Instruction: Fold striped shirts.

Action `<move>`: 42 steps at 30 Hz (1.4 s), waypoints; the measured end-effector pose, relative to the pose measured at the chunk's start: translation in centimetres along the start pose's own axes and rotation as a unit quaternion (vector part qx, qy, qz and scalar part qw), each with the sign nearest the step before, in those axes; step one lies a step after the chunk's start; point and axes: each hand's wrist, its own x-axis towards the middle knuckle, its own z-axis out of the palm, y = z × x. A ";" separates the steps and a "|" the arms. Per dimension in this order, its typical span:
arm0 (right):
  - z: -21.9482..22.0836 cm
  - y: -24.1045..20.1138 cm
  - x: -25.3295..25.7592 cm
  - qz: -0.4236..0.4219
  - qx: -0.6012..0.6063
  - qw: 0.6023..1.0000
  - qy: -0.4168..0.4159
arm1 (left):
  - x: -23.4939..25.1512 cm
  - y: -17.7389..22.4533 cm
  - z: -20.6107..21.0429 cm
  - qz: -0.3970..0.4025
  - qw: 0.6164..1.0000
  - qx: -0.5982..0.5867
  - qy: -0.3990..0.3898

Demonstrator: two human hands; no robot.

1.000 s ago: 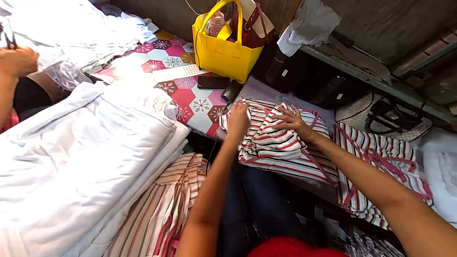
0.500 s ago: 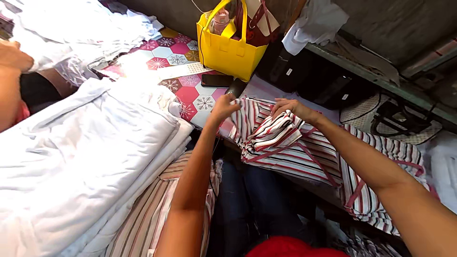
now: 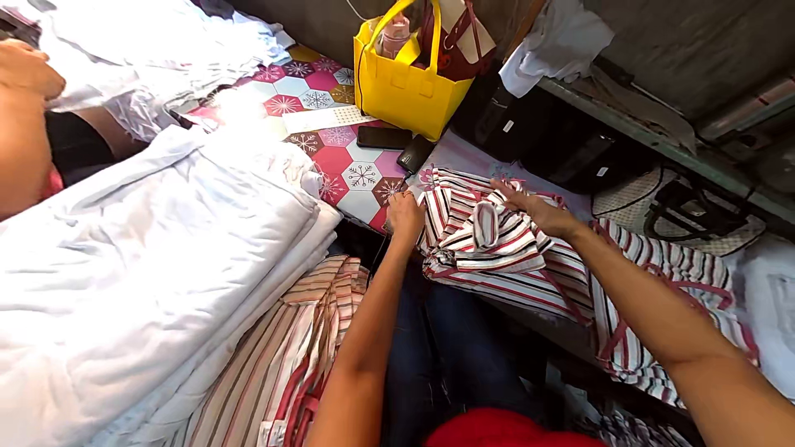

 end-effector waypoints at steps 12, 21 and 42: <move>-0.1 0.9 0.3 -0.170 -0.070 0.980 -0.076 | -0.2 -0.9 -0.9 -0.067 0.889 -0.452 -0.024; 2.0 1.7 -1.9 -0.103 0.006 0.993 0.059 | -7.6 8.1 0.8 0.244 0.899 -0.359 -0.056; 2.7 5.2 -4.5 -0.194 -0.051 0.974 0.106 | -0.4 -2.0 -1.0 -0.007 0.991 -0.129 -0.035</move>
